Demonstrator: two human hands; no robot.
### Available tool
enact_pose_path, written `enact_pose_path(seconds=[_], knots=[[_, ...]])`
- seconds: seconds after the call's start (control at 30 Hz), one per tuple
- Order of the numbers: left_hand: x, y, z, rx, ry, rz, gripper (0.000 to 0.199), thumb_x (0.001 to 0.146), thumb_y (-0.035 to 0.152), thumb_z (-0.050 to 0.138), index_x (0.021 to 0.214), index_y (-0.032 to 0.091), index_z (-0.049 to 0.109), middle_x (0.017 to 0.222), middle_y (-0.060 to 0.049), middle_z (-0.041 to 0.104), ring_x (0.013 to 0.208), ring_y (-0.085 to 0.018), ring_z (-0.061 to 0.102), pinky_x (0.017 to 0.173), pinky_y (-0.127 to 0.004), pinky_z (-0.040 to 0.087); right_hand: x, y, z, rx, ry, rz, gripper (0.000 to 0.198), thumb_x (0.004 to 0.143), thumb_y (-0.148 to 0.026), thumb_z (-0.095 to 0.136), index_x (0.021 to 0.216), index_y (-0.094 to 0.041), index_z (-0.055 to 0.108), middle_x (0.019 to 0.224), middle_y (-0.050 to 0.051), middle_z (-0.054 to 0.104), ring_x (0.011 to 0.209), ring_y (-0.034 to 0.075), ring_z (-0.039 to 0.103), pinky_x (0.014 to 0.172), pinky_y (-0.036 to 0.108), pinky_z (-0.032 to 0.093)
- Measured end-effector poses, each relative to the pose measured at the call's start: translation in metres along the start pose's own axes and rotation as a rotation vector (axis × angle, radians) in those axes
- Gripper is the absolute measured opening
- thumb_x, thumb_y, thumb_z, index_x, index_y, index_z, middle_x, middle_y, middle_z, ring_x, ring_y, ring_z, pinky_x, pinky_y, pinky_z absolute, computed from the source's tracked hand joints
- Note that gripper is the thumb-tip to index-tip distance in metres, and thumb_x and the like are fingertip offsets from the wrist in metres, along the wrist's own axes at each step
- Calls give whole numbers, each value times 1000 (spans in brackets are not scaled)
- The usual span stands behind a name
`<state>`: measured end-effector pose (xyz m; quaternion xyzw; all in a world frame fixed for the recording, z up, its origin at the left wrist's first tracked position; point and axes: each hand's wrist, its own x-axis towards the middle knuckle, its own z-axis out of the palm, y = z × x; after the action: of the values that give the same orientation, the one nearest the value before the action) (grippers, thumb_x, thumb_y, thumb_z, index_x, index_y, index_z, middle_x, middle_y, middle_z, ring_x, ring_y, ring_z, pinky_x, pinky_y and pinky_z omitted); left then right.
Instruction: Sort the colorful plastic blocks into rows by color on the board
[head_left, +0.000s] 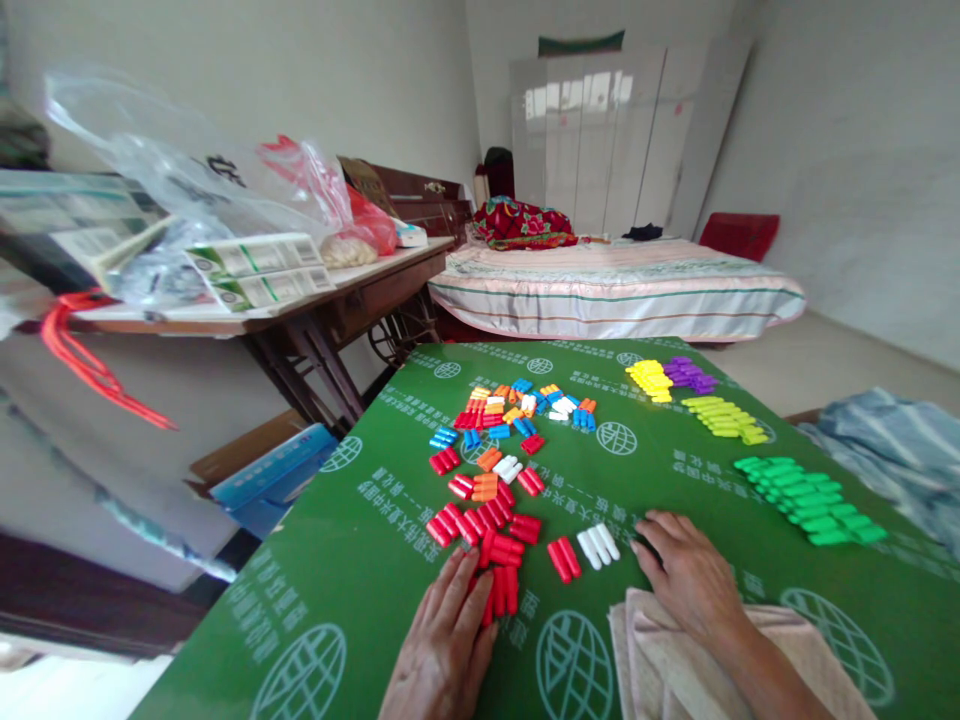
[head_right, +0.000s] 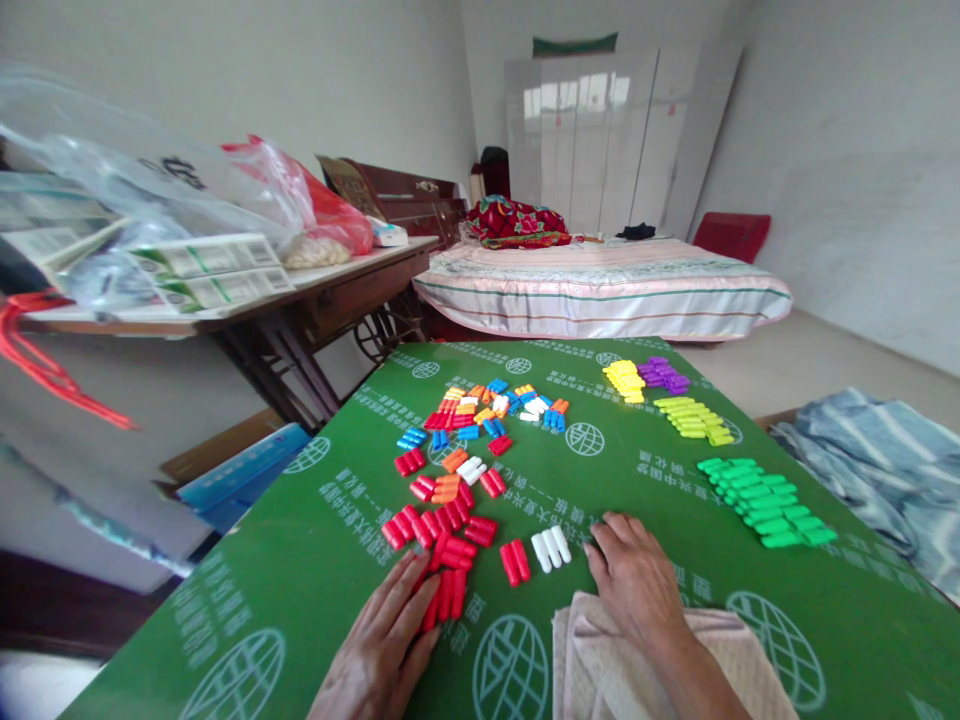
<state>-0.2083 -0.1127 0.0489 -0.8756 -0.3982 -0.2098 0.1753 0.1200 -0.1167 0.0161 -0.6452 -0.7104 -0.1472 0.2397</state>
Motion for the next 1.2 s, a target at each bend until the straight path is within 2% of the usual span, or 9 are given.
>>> enact_pose_path(seconds=[0.3, 0.6, 1.2], knots=[[1, 2, -3, 48, 3, 15, 41, 87, 33, 52, 126, 20, 55, 135, -9, 56, 128, -24, 48, 95, -34, 53, -4, 3, 4, -28, 20, -26, 26, 91, -32, 46, 94, -19, 69, 102, 8, 68, 94, 22, 59, 85, 33, 46], [2, 5, -8, 13, -33, -2, 41, 87, 32, 52, 127, 21, 54, 139, -8, 52, 131, -23, 45, 100, -33, 49, -5, 4, 5, -7, 4, -21, 27, 91, -33, 46, 94, -19, 69, 103, 8, 68, 94, 23, 60, 85, 34, 47], [1, 8, -9, -22, -80, -37, 40, 89, 30, 49, 128, 23, 53, 137, -5, 54, 131, -21, 45, 99, -33, 51, -7, 7, 4, -12, 10, -43, 29, 92, -35, 45, 94, -18, 69, 103, 9, 68, 93, 22, 59, 84, 34, 47]])
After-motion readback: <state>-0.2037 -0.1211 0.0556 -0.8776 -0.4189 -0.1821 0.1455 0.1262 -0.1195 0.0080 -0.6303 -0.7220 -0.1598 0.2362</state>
